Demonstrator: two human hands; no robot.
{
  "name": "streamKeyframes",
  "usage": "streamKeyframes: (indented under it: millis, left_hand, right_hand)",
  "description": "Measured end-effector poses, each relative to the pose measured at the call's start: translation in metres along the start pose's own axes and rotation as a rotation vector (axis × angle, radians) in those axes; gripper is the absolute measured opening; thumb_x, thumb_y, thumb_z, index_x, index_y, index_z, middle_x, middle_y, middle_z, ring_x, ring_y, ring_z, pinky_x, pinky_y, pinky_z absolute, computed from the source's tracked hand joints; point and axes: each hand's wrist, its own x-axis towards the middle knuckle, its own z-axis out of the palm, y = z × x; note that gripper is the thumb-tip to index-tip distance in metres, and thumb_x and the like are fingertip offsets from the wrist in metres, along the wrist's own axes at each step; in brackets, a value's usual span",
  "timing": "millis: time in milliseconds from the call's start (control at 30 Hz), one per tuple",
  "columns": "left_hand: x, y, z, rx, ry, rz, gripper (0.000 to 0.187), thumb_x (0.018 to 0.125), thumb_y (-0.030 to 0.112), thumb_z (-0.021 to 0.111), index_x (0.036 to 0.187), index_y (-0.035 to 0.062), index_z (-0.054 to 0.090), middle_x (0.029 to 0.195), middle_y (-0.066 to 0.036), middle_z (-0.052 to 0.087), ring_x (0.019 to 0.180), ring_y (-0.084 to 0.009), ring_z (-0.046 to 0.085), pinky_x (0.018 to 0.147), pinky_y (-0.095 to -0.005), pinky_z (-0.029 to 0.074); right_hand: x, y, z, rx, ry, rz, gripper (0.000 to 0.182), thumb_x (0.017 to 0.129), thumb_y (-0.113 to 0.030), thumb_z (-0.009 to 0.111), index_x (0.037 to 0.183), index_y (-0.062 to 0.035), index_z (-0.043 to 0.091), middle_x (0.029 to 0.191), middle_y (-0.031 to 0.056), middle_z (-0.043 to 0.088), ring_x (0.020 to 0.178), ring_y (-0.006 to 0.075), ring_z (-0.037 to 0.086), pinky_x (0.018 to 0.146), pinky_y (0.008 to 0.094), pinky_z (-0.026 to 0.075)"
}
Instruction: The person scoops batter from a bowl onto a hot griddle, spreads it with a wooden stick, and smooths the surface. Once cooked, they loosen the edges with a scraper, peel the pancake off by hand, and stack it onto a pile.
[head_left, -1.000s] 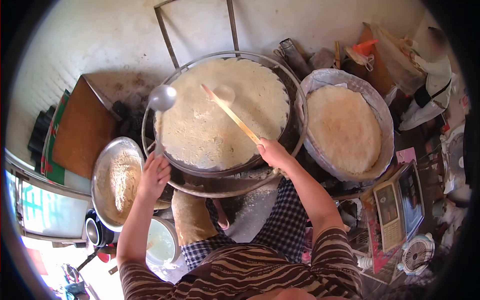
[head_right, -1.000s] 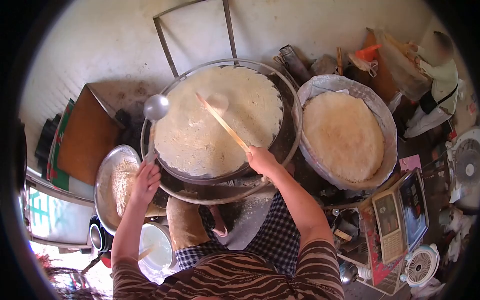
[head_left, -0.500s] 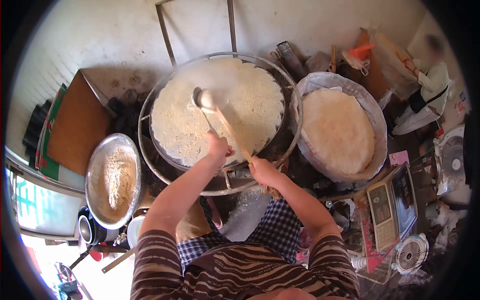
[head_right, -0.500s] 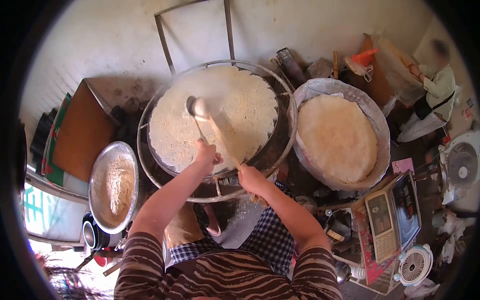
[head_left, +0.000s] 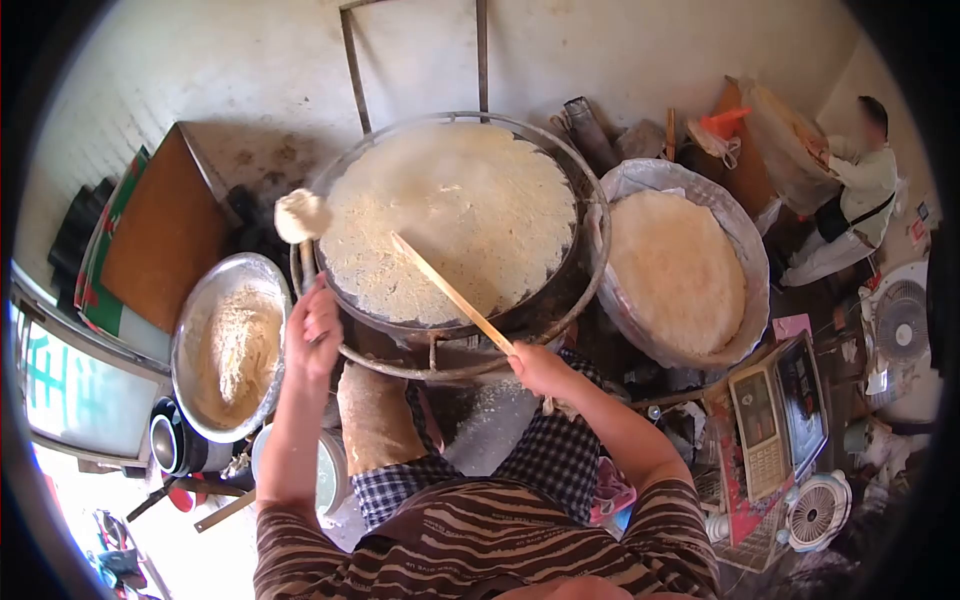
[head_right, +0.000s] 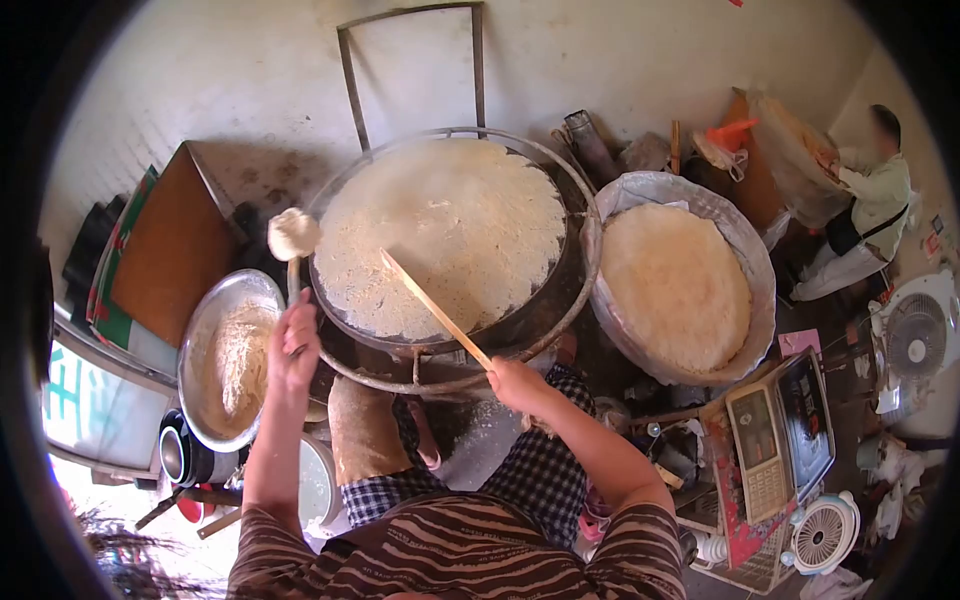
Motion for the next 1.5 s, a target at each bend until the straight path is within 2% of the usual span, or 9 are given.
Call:
streamKeyframes:
  millis: [100, 367, 433, 600, 733, 967, 1100, 1300, 1500]
  left_hand:
    - [-0.052, 0.041, 0.005, 0.066, 0.015, 0.094, 0.018, 0.099, 0.008, 0.033, 0.112, -0.0016, 0.041, 0.068, 0.001, 0.031, 0.045, -0.0047, 0.026, 0.034, -0.0173, 0.025]
    - [-0.155, 0.130, -0.060, -0.071, 0.212, 0.146, 0.013, 0.096, 0.008, 0.034, 0.090, -0.0012, 0.042, 0.066, 0.000, 0.034, 0.048, -0.0078, 0.033, 0.041, -0.0221, 0.035]
    - [-0.166, 0.150, -0.088, -0.129, 0.245, 0.117, 0.014, 0.095, 0.007, 0.035, 0.083, 0.0012, 0.039, 0.064, 0.000, 0.035, 0.048, -0.0081, 0.035, 0.043, -0.0219, 0.038]
    - [-0.185, 0.201, -0.157, -0.168, 0.276, -0.008, 0.014, 0.093, 0.009, 0.038, 0.085, -0.0027, 0.041, 0.061, -0.001, 0.039, 0.049, -0.0089, 0.043, 0.051, -0.0223, 0.048]
    - [-0.202, 0.208, -0.167, -0.067, 0.325, 0.007, 0.036, 0.090, 0.016, 0.045, 0.110, -0.0136, 0.042, 0.067, -0.004, 0.052, 0.056, -0.0119, 0.053, 0.056, -0.0239, 0.052]
    - [-0.216, 0.191, -0.235, 0.249, 0.542, 0.198, 0.041, 0.091, 0.032, 0.044, 0.105, -0.0041, 0.056, 0.069, -0.003, 0.057, 0.057, -0.0112, 0.053, 0.051, -0.0212, 0.047]
    - [-0.168, 0.146, -0.246, 0.437, 0.672, 0.201, 0.037, 0.094, 0.033, 0.046, 0.098, -0.0015, 0.059, 0.071, -0.005, 0.060, 0.059, -0.0139, 0.054, 0.051, -0.0225, 0.046]
    - [-0.063, 0.071, -0.170, 0.710, 0.613, 0.043, 0.046, 0.089, 0.038, 0.057, 0.115, 0.0002, 0.048, 0.116, -0.017, 0.053, 0.102, -0.0272, 0.054, 0.090, -0.0384, 0.046]
    - [0.014, 0.085, -0.244, 0.799, 0.661, 0.234, 0.028, 0.095, 0.029, 0.050, 0.101, 0.0022, 0.047, 0.094, -0.012, 0.055, 0.088, -0.0255, 0.056, 0.083, -0.0458, 0.050]
  right_hand:
    - [0.027, 0.011, 0.000, -0.020, 0.138, 0.094, 0.024, 0.093, -0.024, 0.044, 0.089, -0.0008, 0.048, 0.060, 0.0167, 0.060, 0.042, 0.0254, 0.058, 0.043, 0.0422, 0.046]
    - [0.106, -0.021, 0.010, -0.084, 0.050, 0.256, 0.025, 0.083, -0.013, 0.045, 0.097, 0.0024, 0.060, 0.097, 0.0275, 0.062, 0.095, 0.0397, 0.062, 0.080, 0.0462, 0.050]
    - [0.106, -0.041, 0.035, -0.128, 0.126, 0.069, 0.017, 0.080, -0.008, 0.046, 0.083, 0.0027, 0.059, 0.064, 0.0181, 0.063, 0.053, 0.0294, 0.064, 0.056, 0.0408, 0.052]
    - [0.062, -0.086, 0.028, 0.163, -0.260, -0.060, 0.022, 0.094, -0.018, 0.041, 0.088, 0.0018, 0.050, 0.048, 0.0080, 0.050, 0.037, 0.0195, 0.052, 0.037, 0.0355, 0.042]
    - [0.004, -0.055, 0.013, 0.394, -0.248, 0.020, 0.020, 0.094, -0.018, 0.043, 0.095, 0.0002, 0.050, 0.052, 0.0059, 0.052, 0.038, 0.0172, 0.053, 0.036, 0.0324, 0.042]
    - [-0.099, 0.046, -0.025, 0.568, 0.083, 0.276, 0.020, 0.094, -0.020, 0.045, 0.095, -0.0023, 0.053, 0.051, 0.0051, 0.050, 0.037, 0.0131, 0.050, 0.036, 0.0282, 0.039]
    - [-0.131, 0.054, -0.041, 0.505, 0.082, 0.379, 0.038, 0.097, -0.028, 0.037, 0.131, -0.0137, 0.045, 0.053, 0.0043, 0.051, 0.042, 0.0111, 0.052, 0.044, 0.0261, 0.043]
    - [-0.124, 0.050, -0.033, -0.429, 0.287, 0.161, 0.054, 0.091, -0.027, 0.047, 0.142, -0.0251, 0.029, 0.067, 0.0176, 0.062, 0.060, 0.0348, 0.062, 0.058, 0.0460, 0.049]
    - [-0.079, 0.048, -0.032, -0.488, 0.316, 0.213, 0.056, 0.089, -0.027, 0.049, 0.141, -0.0223, 0.030, 0.071, 0.0221, 0.063, 0.065, 0.0392, 0.063, 0.064, 0.0492, 0.050]
